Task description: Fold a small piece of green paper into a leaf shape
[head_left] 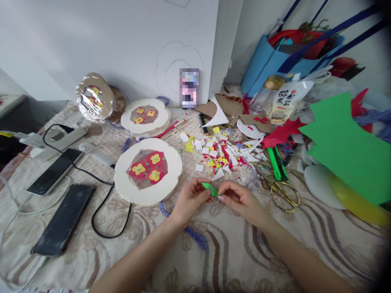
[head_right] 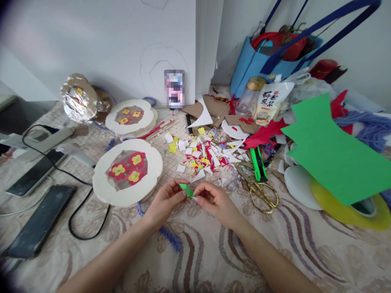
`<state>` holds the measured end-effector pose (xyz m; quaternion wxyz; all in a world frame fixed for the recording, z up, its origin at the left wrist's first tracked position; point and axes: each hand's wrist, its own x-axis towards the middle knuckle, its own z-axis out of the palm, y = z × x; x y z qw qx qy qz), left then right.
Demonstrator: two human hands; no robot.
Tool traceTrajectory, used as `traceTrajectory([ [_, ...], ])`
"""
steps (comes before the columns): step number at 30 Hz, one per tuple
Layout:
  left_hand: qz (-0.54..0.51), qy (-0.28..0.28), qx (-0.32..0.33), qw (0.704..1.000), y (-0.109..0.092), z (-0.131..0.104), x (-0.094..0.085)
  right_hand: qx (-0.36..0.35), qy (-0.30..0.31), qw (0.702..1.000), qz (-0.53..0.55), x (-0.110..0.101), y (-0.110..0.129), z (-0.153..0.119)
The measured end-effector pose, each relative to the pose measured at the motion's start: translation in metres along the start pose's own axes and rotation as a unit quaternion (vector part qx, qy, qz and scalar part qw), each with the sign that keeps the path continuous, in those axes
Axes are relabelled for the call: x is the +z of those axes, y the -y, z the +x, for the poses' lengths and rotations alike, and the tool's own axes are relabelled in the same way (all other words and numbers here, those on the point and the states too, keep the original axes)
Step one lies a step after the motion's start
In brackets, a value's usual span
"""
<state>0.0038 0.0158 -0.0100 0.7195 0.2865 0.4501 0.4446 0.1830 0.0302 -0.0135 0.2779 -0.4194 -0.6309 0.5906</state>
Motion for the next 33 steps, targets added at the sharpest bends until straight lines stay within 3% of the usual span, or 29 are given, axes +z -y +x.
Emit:
traceTrajectory([
  [6,-0.029,-0.005,-0.017,0.999,0.001,0.0008,-0.0014,-0.002,-0.01,1.0,0.017,-0.0005,0.0007,0.0008],
  [16,0.05,0.008,-0.008,0.999,0.0007,0.0007,-0.0004,-0.014,-0.018,0.999,-0.04,0.0025,0.0002,-0.0002],
  [24,0.066,0.013,0.005,0.998,0.005,0.0018,-0.0023,-0.005,-0.032,0.999,0.001,0.0051,0.0011,0.0001],
  [33,0.021,0.008,-0.025,0.999,0.0021,0.0004,-0.0008,-0.015,-0.031,0.999,0.005,0.0056,0.0027,-0.0028],
])
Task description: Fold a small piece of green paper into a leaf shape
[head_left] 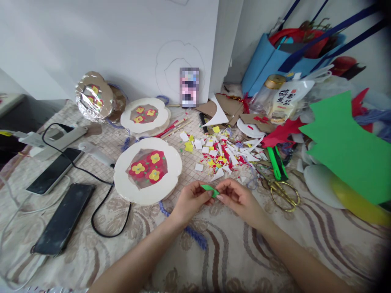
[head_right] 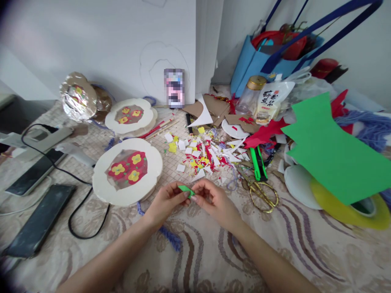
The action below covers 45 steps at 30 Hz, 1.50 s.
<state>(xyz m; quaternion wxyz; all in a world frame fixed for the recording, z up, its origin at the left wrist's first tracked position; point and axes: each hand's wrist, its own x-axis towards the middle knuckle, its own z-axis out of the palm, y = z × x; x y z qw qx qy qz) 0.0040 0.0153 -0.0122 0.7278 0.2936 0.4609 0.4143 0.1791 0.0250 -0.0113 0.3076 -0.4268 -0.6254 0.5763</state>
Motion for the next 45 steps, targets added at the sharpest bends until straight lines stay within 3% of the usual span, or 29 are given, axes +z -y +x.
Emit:
traceTrajectory([
  [4,-0.058,0.009,-0.039,0.998,-0.001,0.0,-0.002,-0.021,0.016,1.0,-0.009,-0.002,0.0,0.0],
  [14,-0.104,-0.023,-0.038,0.994,0.001,0.001,0.001,-0.046,0.003,0.997,-0.059,-0.003,-0.001,0.003],
  [26,-0.03,-0.011,-0.003,0.999,-0.001,0.0,0.0,-0.056,0.001,0.995,-0.078,-0.002,-0.003,0.002],
  [30,-0.059,-0.008,-0.013,0.998,-0.002,0.0,-0.002,-0.081,0.035,0.993,-0.079,-0.014,0.009,0.007],
  [33,-0.09,-0.016,-0.016,0.996,-0.002,0.001,-0.004,-0.102,0.03,0.984,-0.145,-0.034,0.029,0.035],
  [35,-0.1,-0.016,-0.019,0.995,0.0,0.001,-0.004,-0.158,-0.021,0.954,-0.253,-0.048,0.042,0.072],
  [38,-0.109,-0.009,-0.025,0.994,0.0,0.002,-0.006,-0.262,-0.095,0.864,-0.42,-0.067,0.055,0.145],
  [42,-0.123,-0.022,-0.039,0.991,-0.005,0.004,-0.009,-0.277,-0.059,0.741,-0.609,-0.08,0.06,0.235],
  [45,-0.131,-0.033,-0.042,0.99,-0.008,0.005,-0.011,-0.263,-0.053,0.7,-0.662,-0.083,0.06,0.275],
])
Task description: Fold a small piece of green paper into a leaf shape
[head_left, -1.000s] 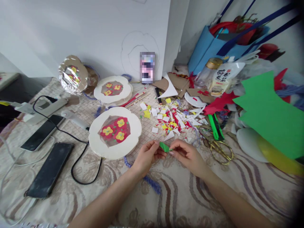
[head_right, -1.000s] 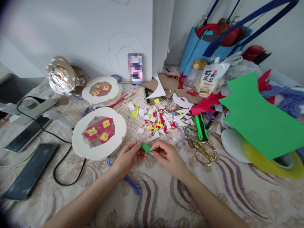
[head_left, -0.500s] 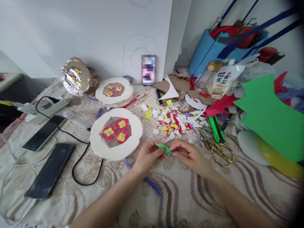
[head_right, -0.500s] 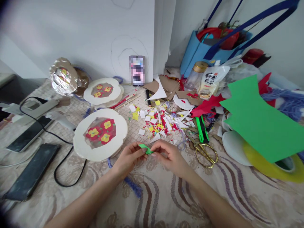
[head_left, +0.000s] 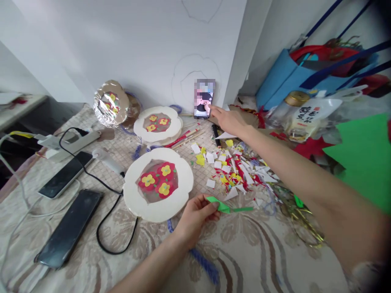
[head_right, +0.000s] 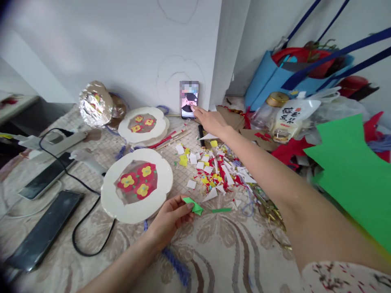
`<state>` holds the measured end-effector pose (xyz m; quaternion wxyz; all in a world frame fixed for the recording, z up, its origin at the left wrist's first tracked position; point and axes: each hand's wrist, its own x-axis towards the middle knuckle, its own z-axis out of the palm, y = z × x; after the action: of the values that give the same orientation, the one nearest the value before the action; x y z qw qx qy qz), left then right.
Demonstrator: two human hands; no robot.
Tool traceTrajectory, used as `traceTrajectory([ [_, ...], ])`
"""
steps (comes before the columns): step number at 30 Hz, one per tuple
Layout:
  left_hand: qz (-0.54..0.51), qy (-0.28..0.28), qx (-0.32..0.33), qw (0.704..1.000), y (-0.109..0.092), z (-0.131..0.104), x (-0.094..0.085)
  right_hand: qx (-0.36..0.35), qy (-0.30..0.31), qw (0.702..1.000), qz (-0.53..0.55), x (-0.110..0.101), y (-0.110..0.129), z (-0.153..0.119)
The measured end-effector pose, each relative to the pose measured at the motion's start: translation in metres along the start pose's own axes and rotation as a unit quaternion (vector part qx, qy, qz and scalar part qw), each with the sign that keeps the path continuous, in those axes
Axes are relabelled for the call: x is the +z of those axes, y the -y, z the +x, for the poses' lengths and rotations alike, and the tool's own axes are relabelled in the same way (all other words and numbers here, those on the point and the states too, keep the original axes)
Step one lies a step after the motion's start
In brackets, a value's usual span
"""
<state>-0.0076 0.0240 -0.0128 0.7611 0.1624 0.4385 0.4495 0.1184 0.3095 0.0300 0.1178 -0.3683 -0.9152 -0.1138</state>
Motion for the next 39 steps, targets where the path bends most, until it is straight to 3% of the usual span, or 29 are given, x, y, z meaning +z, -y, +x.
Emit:
traceTrajectory([
  [6,-0.015,0.001,-0.02,1.0,0.002,0.002,0.0,-0.029,0.023,0.996,-0.087,0.015,-0.01,0.022],
  [13,-0.009,-0.007,-0.024,1.0,0.001,0.001,0.001,-0.047,0.021,0.997,-0.052,0.024,-0.014,0.038],
  [17,-0.008,-0.008,-0.025,1.0,-0.001,0.0,0.001,-0.025,0.008,1.0,-0.015,0.023,-0.008,0.03],
  [22,-0.003,-0.006,-0.021,1.0,0.0,0.001,0.001,0.008,0.001,0.998,0.069,0.004,0.014,-0.009],
  [28,0.003,-0.01,-0.016,1.0,0.0,0.0,0.002,0.054,-0.017,0.978,0.199,-0.04,0.047,-0.075],
  [34,0.018,-0.018,-0.002,1.0,-0.001,-0.001,0.004,0.153,0.03,0.914,0.375,-0.085,0.081,-0.147],
  [39,0.03,-0.013,0.006,0.999,0.0,-0.001,0.003,0.225,0.063,0.844,0.483,-0.098,0.106,-0.199],
])
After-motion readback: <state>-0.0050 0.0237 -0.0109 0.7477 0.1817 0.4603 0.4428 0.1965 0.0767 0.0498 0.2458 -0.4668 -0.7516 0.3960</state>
